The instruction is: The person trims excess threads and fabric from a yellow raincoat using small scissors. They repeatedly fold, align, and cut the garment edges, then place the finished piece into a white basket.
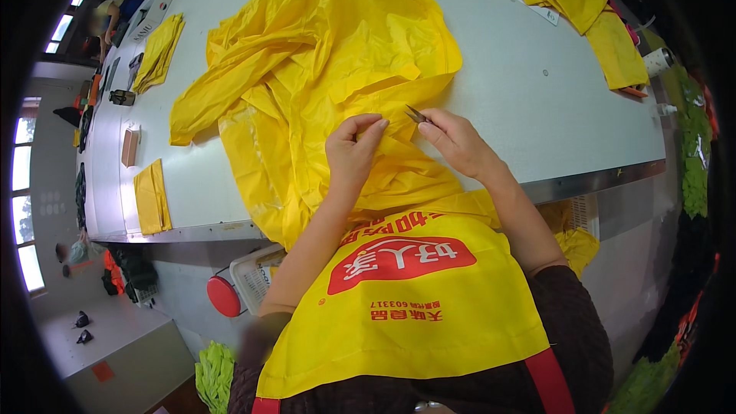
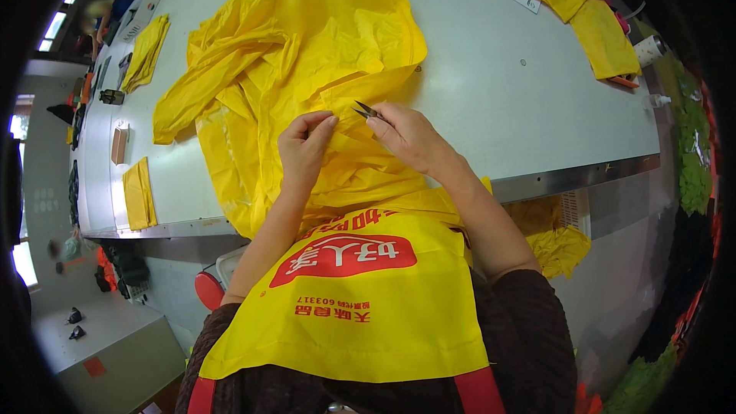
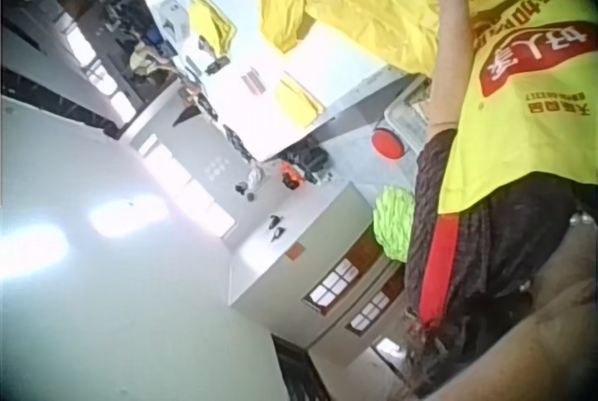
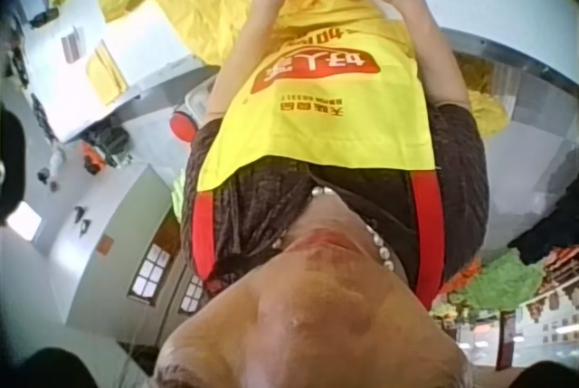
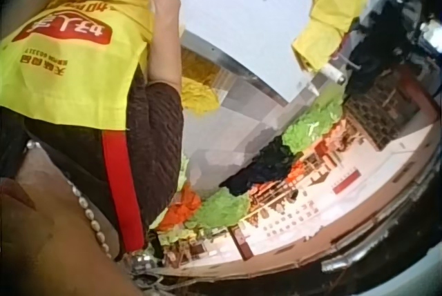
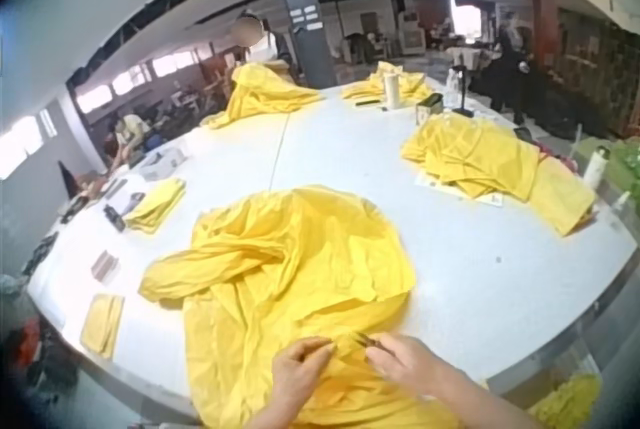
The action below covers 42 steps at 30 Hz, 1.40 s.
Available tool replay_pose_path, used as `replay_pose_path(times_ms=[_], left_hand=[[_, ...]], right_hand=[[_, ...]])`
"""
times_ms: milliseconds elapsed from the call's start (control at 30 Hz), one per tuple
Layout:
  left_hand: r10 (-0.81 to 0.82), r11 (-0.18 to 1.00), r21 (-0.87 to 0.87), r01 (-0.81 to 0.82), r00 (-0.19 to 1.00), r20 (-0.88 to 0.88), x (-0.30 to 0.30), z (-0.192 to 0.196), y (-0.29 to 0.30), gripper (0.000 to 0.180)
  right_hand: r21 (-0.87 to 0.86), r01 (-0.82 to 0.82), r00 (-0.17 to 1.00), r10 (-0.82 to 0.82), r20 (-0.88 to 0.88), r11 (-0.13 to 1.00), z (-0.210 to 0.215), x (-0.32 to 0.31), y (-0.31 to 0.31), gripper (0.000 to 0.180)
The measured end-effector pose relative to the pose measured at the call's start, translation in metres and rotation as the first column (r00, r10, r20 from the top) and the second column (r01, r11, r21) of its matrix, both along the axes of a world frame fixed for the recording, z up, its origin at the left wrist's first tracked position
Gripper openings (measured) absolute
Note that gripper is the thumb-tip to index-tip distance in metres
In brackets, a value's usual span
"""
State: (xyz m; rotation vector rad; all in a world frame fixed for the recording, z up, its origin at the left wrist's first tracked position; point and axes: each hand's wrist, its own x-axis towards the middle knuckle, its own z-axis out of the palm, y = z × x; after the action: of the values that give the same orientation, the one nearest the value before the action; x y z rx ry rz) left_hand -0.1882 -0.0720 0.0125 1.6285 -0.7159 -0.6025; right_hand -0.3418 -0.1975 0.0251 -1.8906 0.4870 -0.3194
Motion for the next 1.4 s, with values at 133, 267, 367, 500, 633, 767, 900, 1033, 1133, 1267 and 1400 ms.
replay_pose_path(times_ms=[133, 267, 367, 500, 633, 767, 900, 1033, 1133, 1267, 1400], left_hand=[[0.029, 0.999, 0.029, -0.031, 0.998, 0.050, -0.003, -0.001, 0.005, 0.021], [0.038, 0.997, 0.067, -0.027, 0.984, -0.176, -0.002, -0.007, 0.015, 0.023], [0.050, 0.998, -0.013, -0.053, 0.981, -0.190, -0.002, -0.010, 0.019, 0.022], [0.114, 0.984, 0.131, -0.120, 0.992, 0.057, 0.000, -0.004, 0.028, 0.021], [0.161, 0.970, 0.166, -0.178, 0.980, 0.115, -0.002, 0.002, 0.031, 0.018], [0.183, 0.976, 0.116, -0.184, 0.983, 0.020, 0.001, -0.007, 0.035, 0.016], [0.173, 0.985, 0.033, -0.171, 0.983, -0.063, 0.000, -0.008, 0.037, 0.014], [0.137, 0.989, -0.037, -0.141, 0.985, -0.100, 0.000, -0.015, 0.040, 0.014], [0.085, 0.995, -0.052, -0.091, 0.991, -0.107, 0.000, -0.016, 0.043, 0.013], [0.070, 0.992, -0.095, -0.077, 0.995, -0.075, 0.000, -0.022, 0.045, 0.013], [0.054, 0.993, -0.100, -0.067, 0.990, -0.129, -0.001, -0.023, 0.045, 0.013]], right_hand=[[0.258, 0.005, 0.997, -0.024, 0.070, 0.966, -0.015, 0.008, 0.006, 0.031], [0.710, -0.071, 0.996, 0.014, 0.086, 0.701, -0.026, 0.016, 0.014, 0.036], [0.888, -0.120, 0.993, 0.065, 0.101, 0.445, -0.029, 0.017, 0.023, 0.041], [0.955, -0.120, 0.990, 0.099, 0.096, 0.271, -0.035, 0.019, 0.035, 0.044], [0.971, -0.145, 0.986, 0.113, 0.125, 0.191, -0.036, 0.022, 0.042, 0.044], [0.978, -0.142, 0.985, 0.122, 0.124, 0.154, -0.039, 0.027, 0.046, 0.043], [0.985, -0.120, 0.984, 0.144, 0.102, 0.122, -0.042, 0.030, 0.046, 0.043], [0.983, -0.126, 0.980, 0.171, 0.103, 0.132, -0.042, 0.033, 0.046, 0.043], [0.982, -0.136, 0.978, 0.176, 0.112, 0.132, -0.041, 0.034, 0.045, 0.042], [0.981, -0.126, 0.976, 0.196, 0.096, 0.150, -0.039, 0.034, 0.045, 0.041], [0.981, -0.102, 0.980, 0.187, 0.070, 0.165, -0.038, 0.035, 0.046, 0.042]])
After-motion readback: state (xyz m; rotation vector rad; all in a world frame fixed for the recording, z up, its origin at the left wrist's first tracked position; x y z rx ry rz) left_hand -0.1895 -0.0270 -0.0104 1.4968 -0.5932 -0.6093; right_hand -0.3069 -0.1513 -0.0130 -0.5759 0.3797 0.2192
